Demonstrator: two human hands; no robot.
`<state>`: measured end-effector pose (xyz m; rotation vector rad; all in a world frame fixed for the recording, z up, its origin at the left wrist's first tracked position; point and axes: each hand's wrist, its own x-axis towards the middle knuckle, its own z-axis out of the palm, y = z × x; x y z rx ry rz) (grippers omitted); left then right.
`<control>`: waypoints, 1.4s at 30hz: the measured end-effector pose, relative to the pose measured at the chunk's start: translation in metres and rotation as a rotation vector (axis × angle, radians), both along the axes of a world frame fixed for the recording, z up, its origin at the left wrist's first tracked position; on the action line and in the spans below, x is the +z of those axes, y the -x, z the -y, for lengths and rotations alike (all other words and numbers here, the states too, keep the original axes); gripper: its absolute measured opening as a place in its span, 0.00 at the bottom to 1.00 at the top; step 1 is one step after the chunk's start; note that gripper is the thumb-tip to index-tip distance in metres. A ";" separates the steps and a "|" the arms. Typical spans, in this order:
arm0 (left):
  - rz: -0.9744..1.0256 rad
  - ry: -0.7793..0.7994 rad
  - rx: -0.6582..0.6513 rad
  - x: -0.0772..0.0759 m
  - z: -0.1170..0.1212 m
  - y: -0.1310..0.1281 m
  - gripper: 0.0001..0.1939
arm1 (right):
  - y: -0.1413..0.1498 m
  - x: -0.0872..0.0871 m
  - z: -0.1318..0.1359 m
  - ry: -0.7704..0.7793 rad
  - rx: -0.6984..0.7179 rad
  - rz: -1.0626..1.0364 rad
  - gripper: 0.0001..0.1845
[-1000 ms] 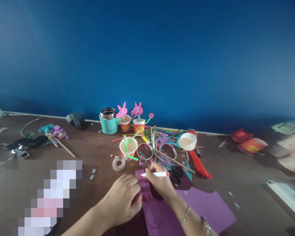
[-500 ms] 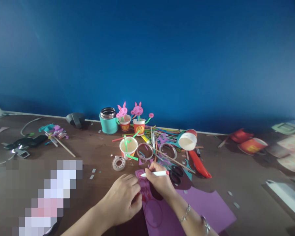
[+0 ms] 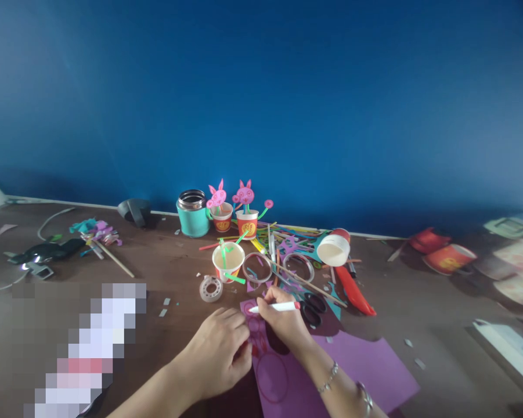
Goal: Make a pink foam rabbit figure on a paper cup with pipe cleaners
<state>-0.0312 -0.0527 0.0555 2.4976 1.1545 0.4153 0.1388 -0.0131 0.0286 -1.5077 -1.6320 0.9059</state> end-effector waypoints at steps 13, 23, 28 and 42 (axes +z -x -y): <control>-0.019 0.000 0.007 0.004 -0.001 0.000 0.06 | -0.011 0.000 -0.004 0.078 -0.041 -0.345 0.19; -0.026 0.030 -0.023 0.011 -0.004 0.002 0.08 | -0.018 0.014 0.005 0.274 -0.039 -0.227 0.11; 0.022 0.046 -0.013 0.011 -0.003 0.005 0.08 | -0.019 0.004 0.010 0.195 0.003 -0.174 0.12; 0.062 0.040 -0.041 0.004 -0.005 0.007 0.10 | -0.018 -0.003 0.018 0.021 0.011 -0.009 0.14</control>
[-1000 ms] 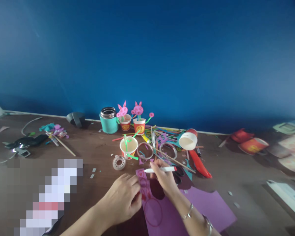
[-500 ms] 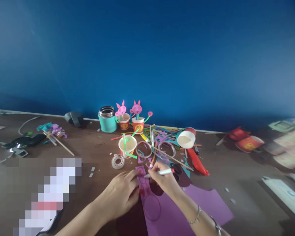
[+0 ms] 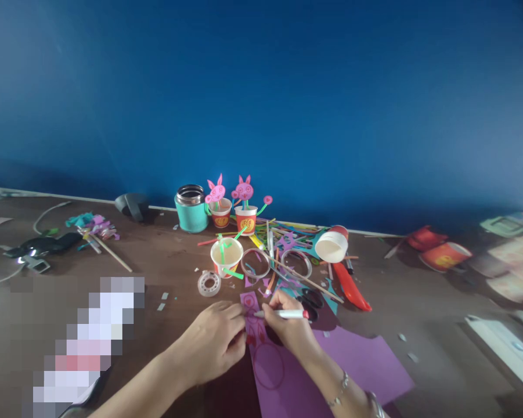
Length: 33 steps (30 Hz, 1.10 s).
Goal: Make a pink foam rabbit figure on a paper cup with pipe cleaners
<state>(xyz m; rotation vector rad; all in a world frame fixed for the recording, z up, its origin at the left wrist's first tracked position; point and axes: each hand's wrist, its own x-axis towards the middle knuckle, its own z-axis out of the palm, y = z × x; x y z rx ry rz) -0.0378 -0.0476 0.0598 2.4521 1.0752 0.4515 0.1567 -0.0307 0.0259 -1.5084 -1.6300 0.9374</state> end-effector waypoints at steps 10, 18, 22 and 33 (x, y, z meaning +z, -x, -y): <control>-0.010 -0.006 0.004 0.000 0.000 -0.001 0.09 | 0.001 0.005 0.001 0.036 0.034 0.027 0.15; -0.029 -0.007 -0.001 0.001 0.000 -0.001 0.09 | 0.001 0.003 0.001 0.076 0.057 0.029 0.14; -0.031 -0.011 -0.007 0.000 -0.001 -0.001 0.09 | 0.001 0.004 0.001 0.056 0.053 0.052 0.13; -0.027 -0.009 -0.009 0.000 -0.001 -0.001 0.09 | -0.002 -0.002 0.000 0.044 0.006 -0.054 0.14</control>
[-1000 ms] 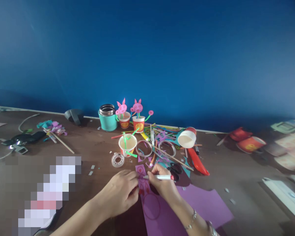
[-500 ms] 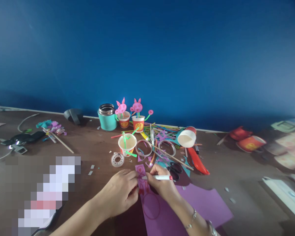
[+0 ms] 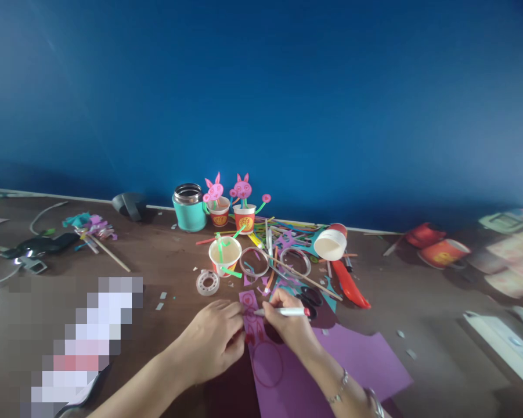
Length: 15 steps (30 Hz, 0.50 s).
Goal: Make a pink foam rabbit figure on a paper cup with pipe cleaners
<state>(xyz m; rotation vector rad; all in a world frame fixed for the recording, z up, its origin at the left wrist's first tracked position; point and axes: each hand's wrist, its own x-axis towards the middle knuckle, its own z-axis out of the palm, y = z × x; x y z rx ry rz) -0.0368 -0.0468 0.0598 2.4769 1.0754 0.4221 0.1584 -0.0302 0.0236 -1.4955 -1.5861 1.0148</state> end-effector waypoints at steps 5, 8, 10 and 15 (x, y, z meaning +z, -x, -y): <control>0.003 -0.006 -0.005 0.000 0.000 0.000 0.09 | -0.001 -0.001 0.001 -0.017 0.025 0.047 0.14; 0.001 -0.013 -0.004 -0.001 0.000 0.001 0.09 | 0.000 0.000 0.001 -0.023 0.019 0.067 0.14; 0.004 -0.015 -0.003 -0.001 0.000 0.000 0.10 | 0.001 0.001 0.001 -0.036 0.015 0.074 0.14; 0.008 -0.023 -0.003 -0.001 0.000 0.000 0.10 | 0.001 0.004 0.001 -0.050 0.014 0.094 0.14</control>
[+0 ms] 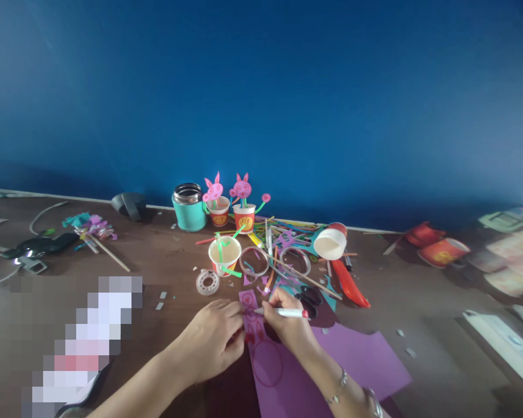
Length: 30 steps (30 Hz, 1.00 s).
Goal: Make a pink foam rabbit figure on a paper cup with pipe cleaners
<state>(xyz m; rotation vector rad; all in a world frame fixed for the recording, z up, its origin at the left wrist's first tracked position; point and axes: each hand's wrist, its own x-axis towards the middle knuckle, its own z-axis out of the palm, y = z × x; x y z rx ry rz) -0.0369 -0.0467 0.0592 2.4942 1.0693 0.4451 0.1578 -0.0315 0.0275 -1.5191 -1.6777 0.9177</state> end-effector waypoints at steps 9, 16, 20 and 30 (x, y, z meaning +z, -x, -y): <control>-0.013 0.009 0.007 0.000 0.000 0.000 0.09 | 0.000 0.000 0.000 0.024 -0.006 0.011 0.13; -0.012 0.011 0.003 0.001 0.000 0.000 0.09 | 0.001 0.000 0.000 0.073 0.008 -0.042 0.13; -0.013 0.019 0.003 0.003 0.000 0.000 0.09 | -0.001 -0.004 -0.001 0.040 -0.021 -0.088 0.14; 0.006 0.011 -0.002 0.001 0.000 0.000 0.09 | 0.001 -0.003 0.000 0.057 -0.005 -0.085 0.14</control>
